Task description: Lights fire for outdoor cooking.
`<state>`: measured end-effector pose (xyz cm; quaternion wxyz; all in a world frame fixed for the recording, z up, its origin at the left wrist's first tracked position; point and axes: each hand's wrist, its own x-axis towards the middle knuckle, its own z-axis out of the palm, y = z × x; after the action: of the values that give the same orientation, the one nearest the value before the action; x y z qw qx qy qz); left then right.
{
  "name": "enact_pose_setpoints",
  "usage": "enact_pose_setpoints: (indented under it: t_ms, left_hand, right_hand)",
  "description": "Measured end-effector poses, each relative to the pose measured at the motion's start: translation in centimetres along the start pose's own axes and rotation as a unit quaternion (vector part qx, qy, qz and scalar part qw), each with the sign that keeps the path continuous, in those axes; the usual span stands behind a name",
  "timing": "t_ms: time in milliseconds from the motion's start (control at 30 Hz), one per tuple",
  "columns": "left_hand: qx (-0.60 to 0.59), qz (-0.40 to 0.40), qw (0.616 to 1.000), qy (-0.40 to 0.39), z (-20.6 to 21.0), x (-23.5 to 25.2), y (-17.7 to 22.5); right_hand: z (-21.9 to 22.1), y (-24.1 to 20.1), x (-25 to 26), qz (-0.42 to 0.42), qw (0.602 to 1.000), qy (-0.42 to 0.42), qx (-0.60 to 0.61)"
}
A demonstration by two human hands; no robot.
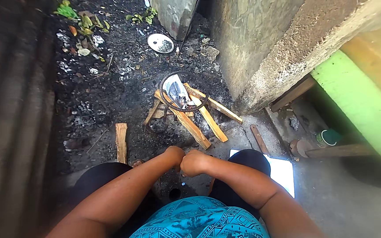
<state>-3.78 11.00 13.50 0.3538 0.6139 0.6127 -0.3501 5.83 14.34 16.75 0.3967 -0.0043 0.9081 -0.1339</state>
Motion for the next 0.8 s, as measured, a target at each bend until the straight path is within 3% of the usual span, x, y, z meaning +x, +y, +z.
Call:
enact_pose_setpoints:
  t_ms: [800]
  left_hand:
    - [-0.006, -0.003, 1.000, 0.001, -0.16, -0.23, 0.11]
  right_hand:
    - [-0.03, -0.11, -0.05, 0.005, 1.000, 0.001, 0.001]
